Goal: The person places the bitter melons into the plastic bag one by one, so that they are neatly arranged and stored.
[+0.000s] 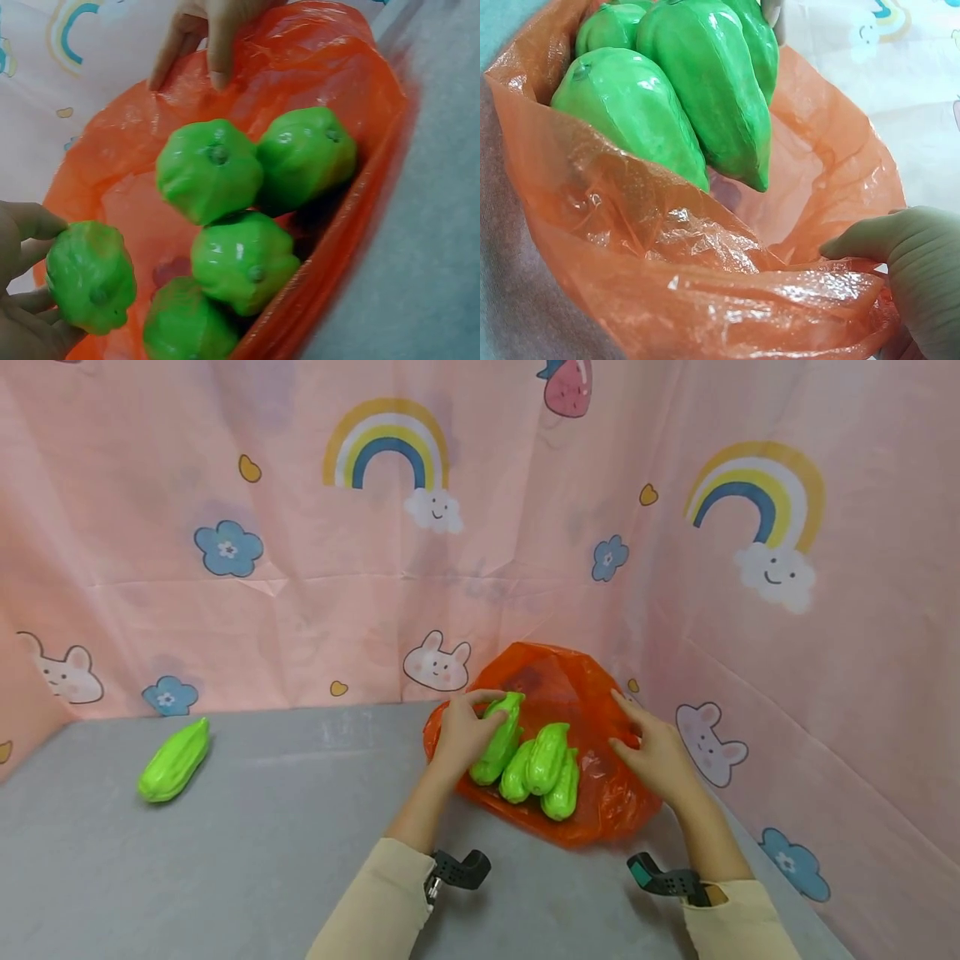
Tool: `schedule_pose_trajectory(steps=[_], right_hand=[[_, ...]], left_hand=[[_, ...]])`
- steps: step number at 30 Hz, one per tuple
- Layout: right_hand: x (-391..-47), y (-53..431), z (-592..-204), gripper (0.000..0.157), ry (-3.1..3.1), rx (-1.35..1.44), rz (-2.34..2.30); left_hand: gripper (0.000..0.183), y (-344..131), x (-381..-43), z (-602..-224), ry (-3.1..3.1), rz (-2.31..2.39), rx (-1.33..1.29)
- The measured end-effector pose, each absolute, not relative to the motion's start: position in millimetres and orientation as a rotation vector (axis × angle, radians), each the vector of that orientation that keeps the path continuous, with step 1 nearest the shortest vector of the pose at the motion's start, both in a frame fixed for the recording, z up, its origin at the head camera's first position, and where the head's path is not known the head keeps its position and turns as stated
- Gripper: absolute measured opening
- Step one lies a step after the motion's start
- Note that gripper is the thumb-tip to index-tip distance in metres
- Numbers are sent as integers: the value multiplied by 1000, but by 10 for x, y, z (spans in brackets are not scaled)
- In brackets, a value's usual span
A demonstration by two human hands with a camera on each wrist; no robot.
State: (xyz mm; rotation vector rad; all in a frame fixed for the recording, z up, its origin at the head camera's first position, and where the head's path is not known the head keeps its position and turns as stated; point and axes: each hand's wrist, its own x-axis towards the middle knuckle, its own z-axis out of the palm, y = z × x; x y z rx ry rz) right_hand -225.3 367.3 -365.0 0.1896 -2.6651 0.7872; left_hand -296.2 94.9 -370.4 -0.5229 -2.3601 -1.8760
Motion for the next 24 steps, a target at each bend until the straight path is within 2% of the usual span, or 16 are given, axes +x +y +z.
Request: schedule_pose_trajectory(steps=[24], right_hand=[[-2256,3676,-3646,71,-2647,202,758]], left_hand=[[27,1168,-2943,-3916,-2452,-1760,-557]])
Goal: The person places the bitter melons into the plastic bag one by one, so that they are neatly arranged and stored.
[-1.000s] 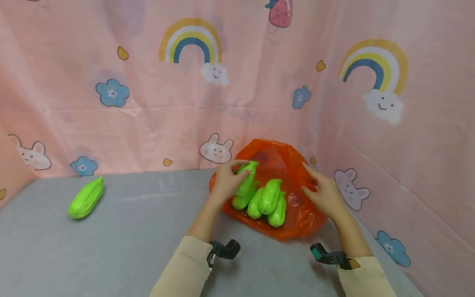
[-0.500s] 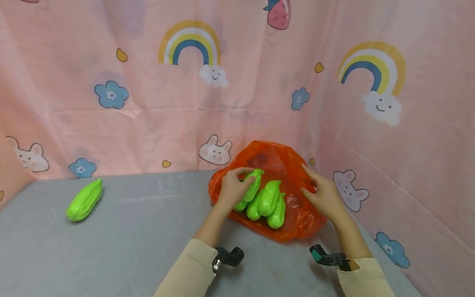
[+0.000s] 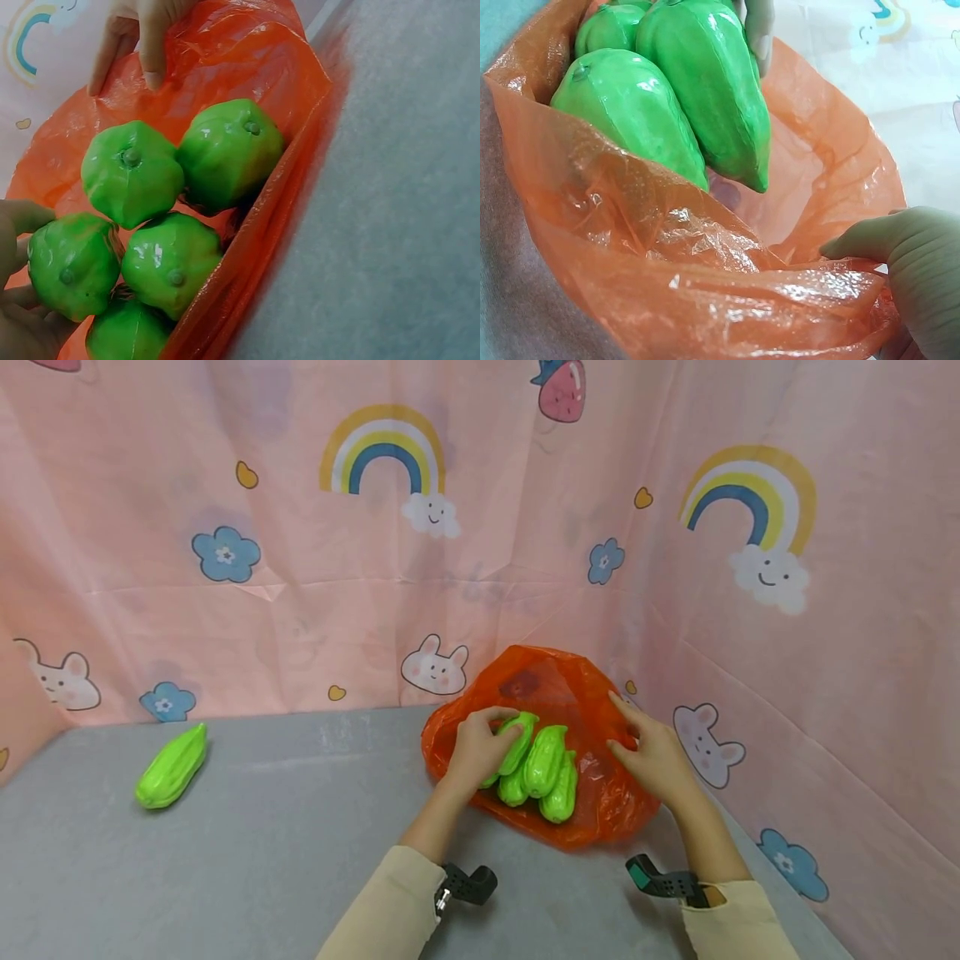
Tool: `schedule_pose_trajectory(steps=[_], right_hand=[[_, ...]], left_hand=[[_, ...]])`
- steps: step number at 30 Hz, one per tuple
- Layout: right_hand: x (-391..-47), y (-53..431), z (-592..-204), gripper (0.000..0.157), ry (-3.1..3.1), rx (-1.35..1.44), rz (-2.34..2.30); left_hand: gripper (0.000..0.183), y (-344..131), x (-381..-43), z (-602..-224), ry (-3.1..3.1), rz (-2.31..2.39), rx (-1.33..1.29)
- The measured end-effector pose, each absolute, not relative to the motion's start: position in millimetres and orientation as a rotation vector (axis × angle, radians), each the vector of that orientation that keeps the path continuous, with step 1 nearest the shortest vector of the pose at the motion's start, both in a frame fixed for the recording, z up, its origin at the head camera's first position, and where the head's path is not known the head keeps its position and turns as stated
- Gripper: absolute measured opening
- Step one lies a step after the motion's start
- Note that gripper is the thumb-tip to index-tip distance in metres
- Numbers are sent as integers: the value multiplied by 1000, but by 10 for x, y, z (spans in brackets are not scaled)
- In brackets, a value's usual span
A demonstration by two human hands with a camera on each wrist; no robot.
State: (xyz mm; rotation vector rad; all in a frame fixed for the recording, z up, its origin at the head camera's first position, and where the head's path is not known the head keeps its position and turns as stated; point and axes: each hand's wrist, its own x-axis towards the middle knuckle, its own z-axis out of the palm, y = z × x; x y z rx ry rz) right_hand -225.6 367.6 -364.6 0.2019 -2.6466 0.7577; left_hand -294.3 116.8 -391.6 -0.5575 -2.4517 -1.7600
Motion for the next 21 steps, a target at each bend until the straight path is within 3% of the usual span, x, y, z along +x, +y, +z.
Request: schedule_pose_trajectory(steps=[21], right_hand=[[-2247,3669,-3643,70,-2648,175,741]], left_hand=[[27,1165,-2911,-3886,-2553,-1506,-470]])
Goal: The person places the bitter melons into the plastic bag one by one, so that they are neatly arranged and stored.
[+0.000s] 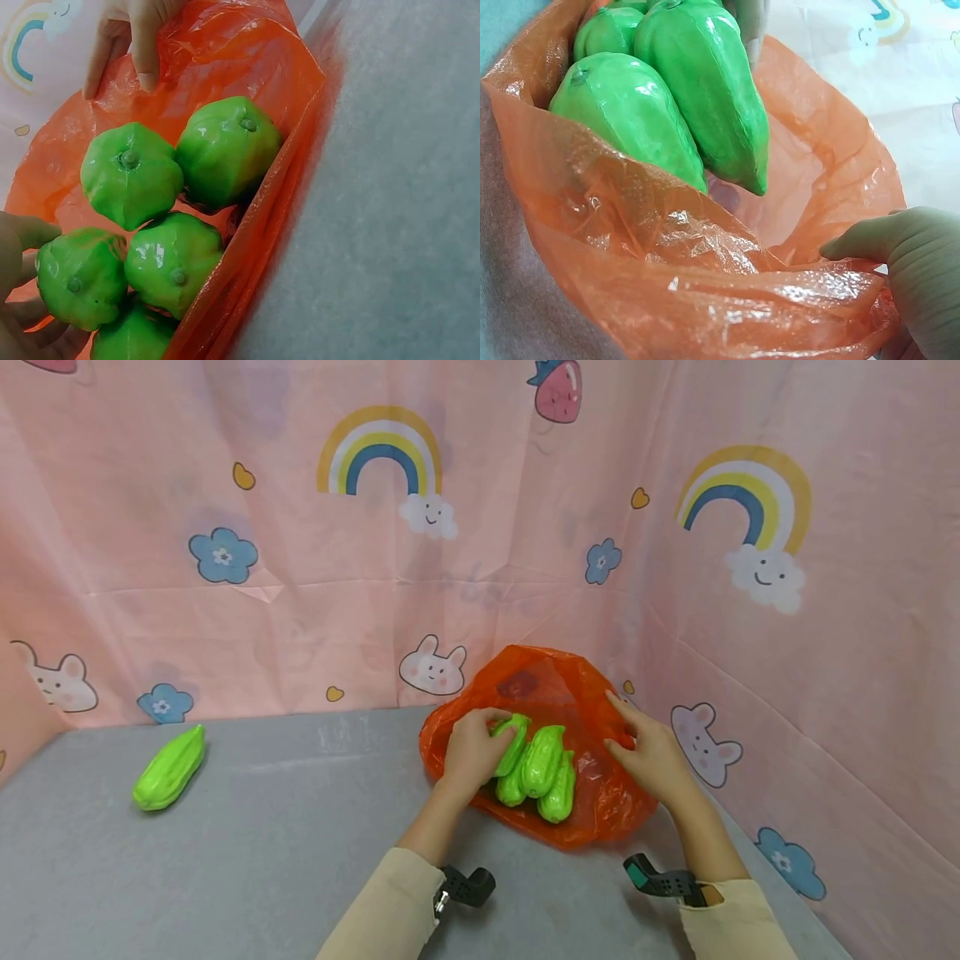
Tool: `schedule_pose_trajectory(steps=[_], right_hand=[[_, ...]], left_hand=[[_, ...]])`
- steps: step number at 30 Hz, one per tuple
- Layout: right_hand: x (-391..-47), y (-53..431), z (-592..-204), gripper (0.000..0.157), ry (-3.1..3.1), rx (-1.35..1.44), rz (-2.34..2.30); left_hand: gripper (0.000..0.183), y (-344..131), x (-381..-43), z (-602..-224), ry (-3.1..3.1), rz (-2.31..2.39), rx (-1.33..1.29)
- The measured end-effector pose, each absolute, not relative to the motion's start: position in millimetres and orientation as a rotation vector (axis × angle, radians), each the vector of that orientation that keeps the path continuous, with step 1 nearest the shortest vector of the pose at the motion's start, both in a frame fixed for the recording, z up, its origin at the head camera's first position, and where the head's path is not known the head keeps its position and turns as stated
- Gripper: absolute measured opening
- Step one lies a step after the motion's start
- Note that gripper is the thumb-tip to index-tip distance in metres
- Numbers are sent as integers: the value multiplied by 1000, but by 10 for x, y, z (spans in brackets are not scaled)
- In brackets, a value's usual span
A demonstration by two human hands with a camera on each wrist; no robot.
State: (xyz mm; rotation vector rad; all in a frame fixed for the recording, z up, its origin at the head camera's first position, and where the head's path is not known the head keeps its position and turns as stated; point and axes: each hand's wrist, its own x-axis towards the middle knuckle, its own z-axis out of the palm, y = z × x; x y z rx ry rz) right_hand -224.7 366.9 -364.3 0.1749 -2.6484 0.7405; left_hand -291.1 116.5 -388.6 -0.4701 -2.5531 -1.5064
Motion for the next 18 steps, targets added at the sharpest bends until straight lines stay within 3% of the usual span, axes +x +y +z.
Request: schedule_pose_trajectory(steps=[18], right_hand=[[-2245,3675,-3647,70,-2639,196,762]], left_hand=[[31,1124,-2865,-3836,-2623,-1338,-458]])
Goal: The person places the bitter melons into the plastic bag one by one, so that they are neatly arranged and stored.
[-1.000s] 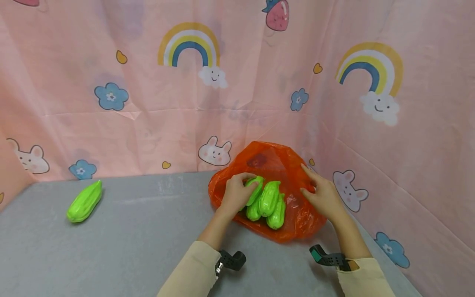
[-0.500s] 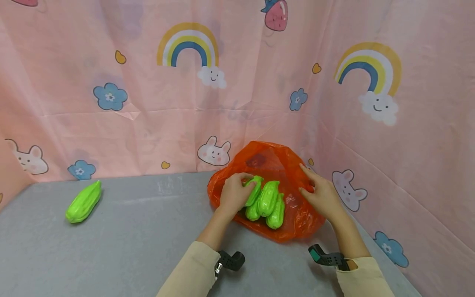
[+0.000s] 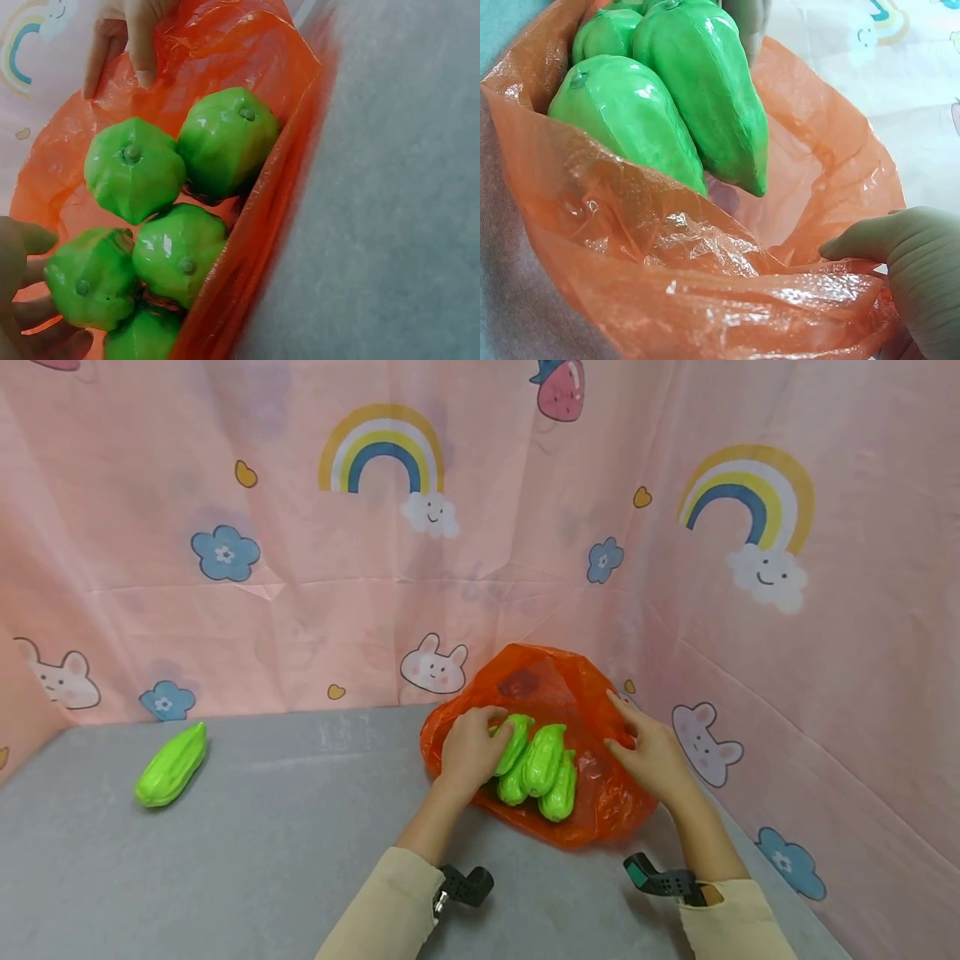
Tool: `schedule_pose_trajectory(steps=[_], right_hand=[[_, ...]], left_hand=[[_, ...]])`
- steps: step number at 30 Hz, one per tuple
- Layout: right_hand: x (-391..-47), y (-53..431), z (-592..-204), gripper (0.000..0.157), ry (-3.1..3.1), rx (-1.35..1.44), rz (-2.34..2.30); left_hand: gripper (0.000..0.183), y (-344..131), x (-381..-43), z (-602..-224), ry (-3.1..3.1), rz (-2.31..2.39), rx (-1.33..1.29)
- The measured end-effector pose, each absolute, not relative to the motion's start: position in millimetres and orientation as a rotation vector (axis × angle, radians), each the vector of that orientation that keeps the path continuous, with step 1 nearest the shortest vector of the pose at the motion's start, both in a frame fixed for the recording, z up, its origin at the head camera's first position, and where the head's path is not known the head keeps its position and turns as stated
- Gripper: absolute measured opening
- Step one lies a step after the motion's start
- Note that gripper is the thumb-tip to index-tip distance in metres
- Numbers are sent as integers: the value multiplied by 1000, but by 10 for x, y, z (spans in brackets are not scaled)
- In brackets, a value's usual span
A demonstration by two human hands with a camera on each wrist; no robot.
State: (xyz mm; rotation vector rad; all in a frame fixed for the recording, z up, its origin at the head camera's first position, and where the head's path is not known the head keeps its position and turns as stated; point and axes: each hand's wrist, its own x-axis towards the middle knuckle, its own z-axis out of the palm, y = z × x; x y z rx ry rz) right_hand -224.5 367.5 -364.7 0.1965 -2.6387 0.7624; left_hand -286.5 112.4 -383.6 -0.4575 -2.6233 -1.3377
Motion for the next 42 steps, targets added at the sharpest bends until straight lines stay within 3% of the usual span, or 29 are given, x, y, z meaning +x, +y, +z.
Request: schedule_pose_trajectory(steps=[18,42], right_hand=[[-2268,3651,-3633,71,-2621,218,718],[-2301,3600,-3656,71,-2610,265,690]], left_hand=[[27,550,-2797,-3501,-2565,-1237,-532],[29,-697,-2971,-3494,-2561,-1103,-389]])
